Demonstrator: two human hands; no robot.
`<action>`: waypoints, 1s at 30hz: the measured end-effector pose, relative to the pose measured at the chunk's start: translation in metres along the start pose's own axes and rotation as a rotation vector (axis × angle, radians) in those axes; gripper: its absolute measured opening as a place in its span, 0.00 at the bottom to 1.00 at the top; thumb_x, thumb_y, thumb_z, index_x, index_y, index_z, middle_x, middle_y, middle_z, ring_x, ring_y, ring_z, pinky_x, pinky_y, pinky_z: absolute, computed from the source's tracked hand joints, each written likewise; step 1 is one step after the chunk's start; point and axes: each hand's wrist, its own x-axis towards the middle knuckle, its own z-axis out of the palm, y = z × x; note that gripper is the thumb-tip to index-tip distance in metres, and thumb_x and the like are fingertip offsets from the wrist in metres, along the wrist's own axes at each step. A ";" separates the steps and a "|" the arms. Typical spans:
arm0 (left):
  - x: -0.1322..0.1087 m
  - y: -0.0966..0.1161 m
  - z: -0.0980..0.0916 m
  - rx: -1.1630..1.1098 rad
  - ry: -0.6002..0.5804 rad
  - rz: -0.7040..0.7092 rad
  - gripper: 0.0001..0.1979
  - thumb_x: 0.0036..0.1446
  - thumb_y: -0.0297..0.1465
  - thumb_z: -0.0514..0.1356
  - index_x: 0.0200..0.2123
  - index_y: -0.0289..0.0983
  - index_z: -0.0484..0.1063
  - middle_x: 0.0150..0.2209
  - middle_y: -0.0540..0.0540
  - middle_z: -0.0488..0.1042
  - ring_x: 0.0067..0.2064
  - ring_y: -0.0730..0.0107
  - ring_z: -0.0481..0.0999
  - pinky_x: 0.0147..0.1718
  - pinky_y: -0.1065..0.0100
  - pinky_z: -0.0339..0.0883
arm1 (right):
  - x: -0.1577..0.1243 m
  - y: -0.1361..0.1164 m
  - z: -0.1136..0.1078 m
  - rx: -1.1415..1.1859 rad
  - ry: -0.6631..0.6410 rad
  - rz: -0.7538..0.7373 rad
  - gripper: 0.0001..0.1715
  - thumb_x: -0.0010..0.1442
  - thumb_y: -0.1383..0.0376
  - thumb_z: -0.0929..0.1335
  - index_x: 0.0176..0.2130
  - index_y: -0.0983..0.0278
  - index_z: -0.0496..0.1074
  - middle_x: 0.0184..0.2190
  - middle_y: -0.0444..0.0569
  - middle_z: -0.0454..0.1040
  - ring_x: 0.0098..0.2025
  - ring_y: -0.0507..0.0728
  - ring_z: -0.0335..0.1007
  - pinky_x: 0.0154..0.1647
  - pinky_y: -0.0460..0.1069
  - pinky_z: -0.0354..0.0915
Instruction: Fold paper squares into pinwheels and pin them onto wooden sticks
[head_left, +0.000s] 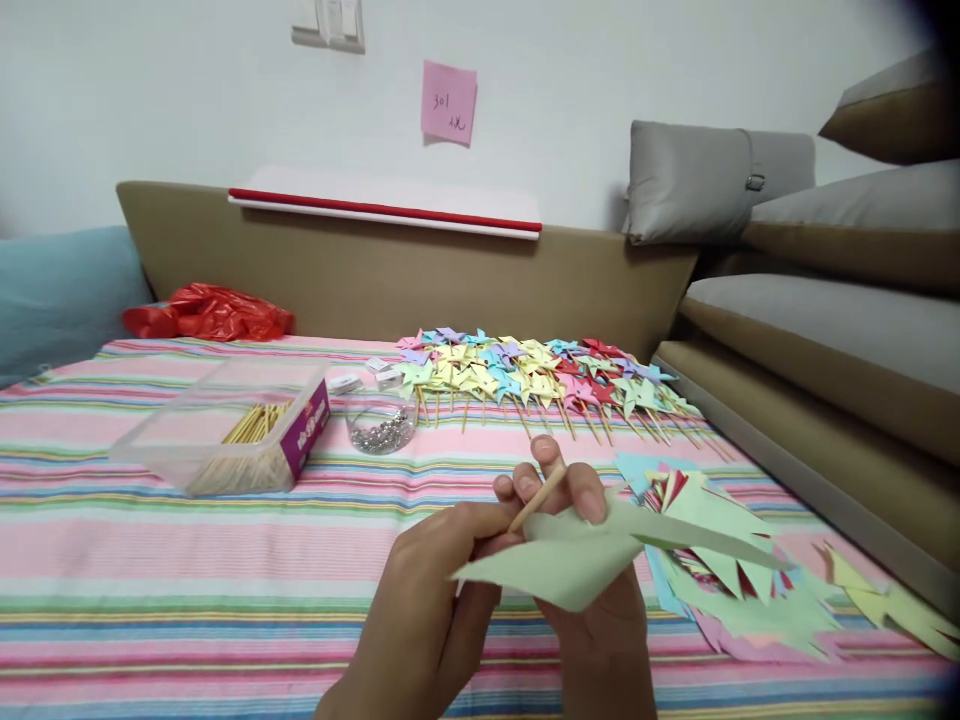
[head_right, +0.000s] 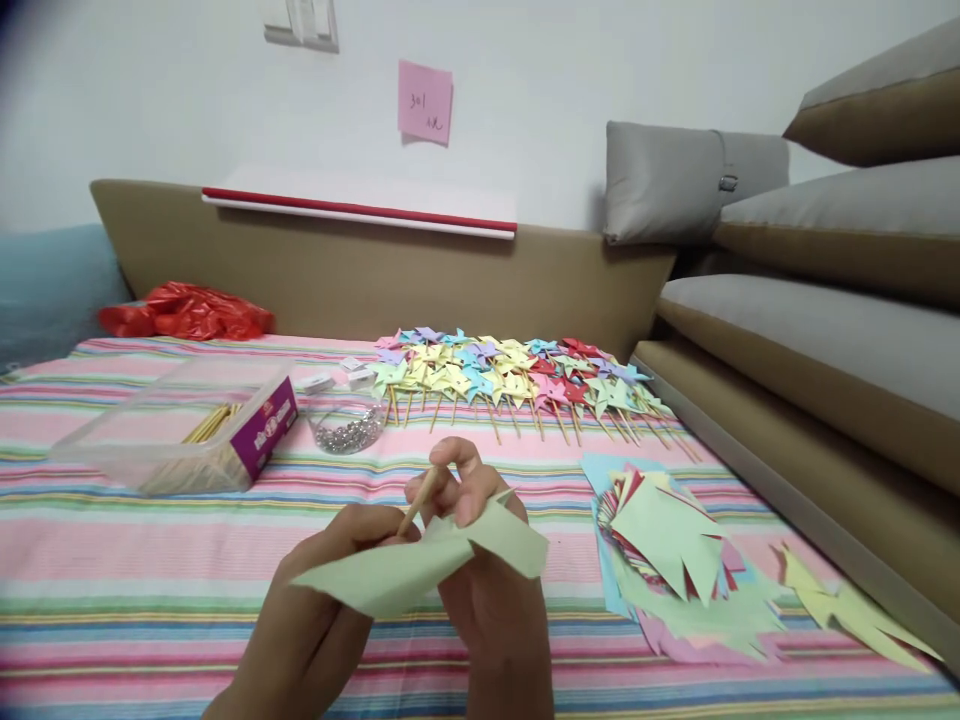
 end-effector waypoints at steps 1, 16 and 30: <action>-0.001 0.000 0.000 -0.002 -0.004 0.011 0.11 0.64 0.24 0.54 0.44 0.45 0.69 0.33 0.52 0.77 0.28 0.73 0.76 0.26 0.74 0.67 | 0.000 -0.001 0.002 0.030 0.009 0.004 0.17 0.51 0.51 0.78 0.26 0.54 0.71 0.42 0.45 0.70 0.37 0.56 0.71 0.32 0.51 0.71; -0.001 -0.003 -0.009 0.065 0.004 0.098 0.09 0.62 0.21 0.53 0.37 0.40 0.69 0.32 0.52 0.77 0.30 0.74 0.75 0.30 0.73 0.67 | 0.000 -0.003 0.008 0.102 -0.017 0.019 0.08 0.57 0.60 0.77 0.27 0.54 0.78 0.37 0.41 0.69 0.34 0.48 0.70 0.38 0.47 0.70; -0.004 -0.009 -0.016 0.076 -0.038 0.127 0.09 0.61 0.20 0.52 0.34 0.41 0.65 0.26 0.53 0.70 0.27 0.73 0.71 0.26 0.73 0.60 | 0.001 -0.004 0.012 0.144 -0.030 0.034 0.08 0.55 0.60 0.78 0.26 0.54 0.80 0.33 0.40 0.67 0.31 0.46 0.70 0.33 0.44 0.70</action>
